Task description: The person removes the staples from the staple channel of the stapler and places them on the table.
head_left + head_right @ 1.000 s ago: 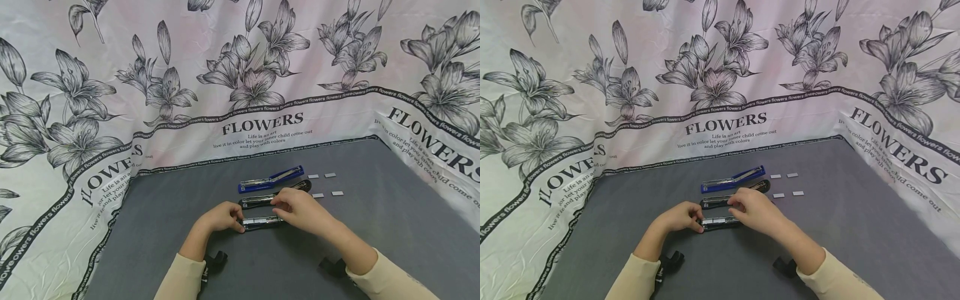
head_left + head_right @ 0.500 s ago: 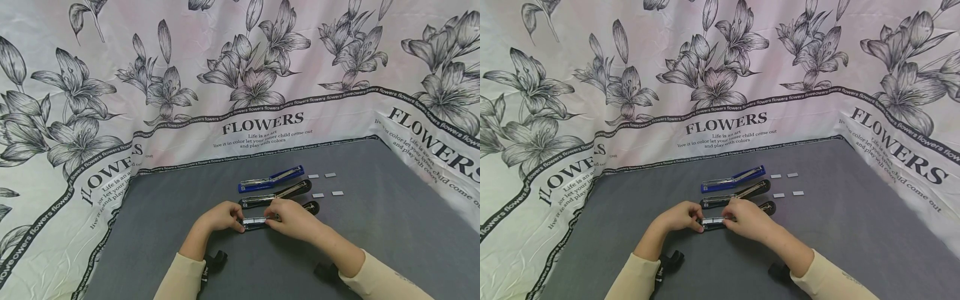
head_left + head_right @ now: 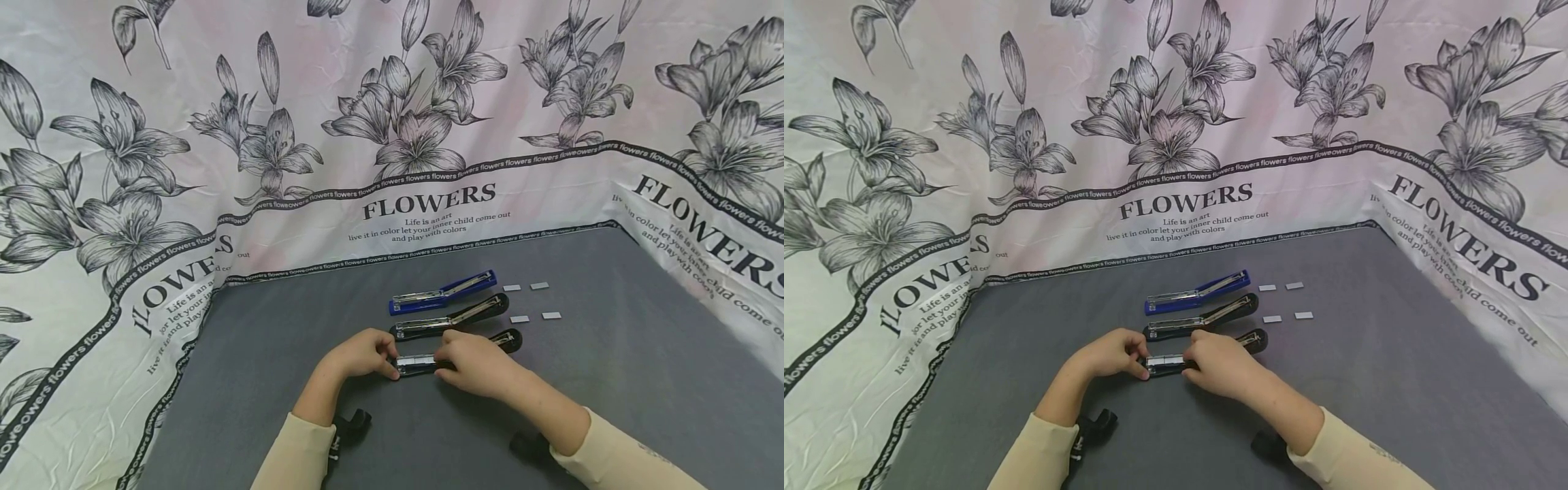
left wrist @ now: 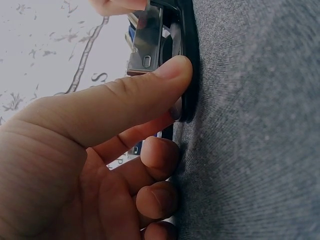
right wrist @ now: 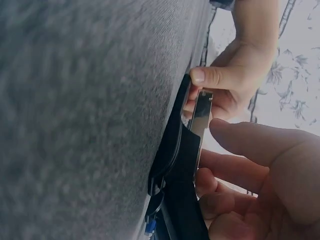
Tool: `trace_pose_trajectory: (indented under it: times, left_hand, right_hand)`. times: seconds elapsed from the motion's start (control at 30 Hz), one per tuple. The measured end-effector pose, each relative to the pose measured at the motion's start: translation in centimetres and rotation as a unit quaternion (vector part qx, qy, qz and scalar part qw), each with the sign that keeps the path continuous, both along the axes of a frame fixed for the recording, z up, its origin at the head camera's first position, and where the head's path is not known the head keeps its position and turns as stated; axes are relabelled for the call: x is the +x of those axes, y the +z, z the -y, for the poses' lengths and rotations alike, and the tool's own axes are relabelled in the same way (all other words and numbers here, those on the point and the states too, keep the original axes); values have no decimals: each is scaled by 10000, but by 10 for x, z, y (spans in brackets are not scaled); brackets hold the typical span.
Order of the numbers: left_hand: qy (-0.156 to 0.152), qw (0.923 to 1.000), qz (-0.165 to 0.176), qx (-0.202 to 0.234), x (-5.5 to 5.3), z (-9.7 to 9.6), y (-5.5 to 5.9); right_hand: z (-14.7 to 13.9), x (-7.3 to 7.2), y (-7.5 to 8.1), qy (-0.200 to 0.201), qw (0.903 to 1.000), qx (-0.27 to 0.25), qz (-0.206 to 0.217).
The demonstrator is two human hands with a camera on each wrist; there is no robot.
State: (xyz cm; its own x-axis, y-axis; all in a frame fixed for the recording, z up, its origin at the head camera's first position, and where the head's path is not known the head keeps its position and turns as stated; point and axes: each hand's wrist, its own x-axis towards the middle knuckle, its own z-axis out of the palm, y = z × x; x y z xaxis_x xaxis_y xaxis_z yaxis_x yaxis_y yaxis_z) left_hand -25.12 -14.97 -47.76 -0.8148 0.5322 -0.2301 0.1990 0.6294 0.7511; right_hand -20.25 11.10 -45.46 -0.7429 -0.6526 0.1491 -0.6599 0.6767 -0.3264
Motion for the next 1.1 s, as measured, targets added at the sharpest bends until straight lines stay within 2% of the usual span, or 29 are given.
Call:
trace_pose_trajectory:
  times: [0.27,0.5,0.7,0.9,1.1]
  left_hand:
    - [-24,10000,17,-6,2,0,2]
    - [-41,10000,22,3,1,1,1]
    - [-68,10000,31,3,1,1,1]
    - [-43,10000,-8,-1,0,1,1]
    - [-35,10000,37,-12,1,0,3]
  right_hand:
    - [1,2,-3,-141,9998,-144,-87]
    - [6,-3,-9,-754,9934,-801,338]
    - [12,-6,-14,-1046,9866,-1194,368]
    - [14,-6,-14,-1268,9821,-1294,506]
    - [14,-7,-14,-1156,9851,-1146,558]
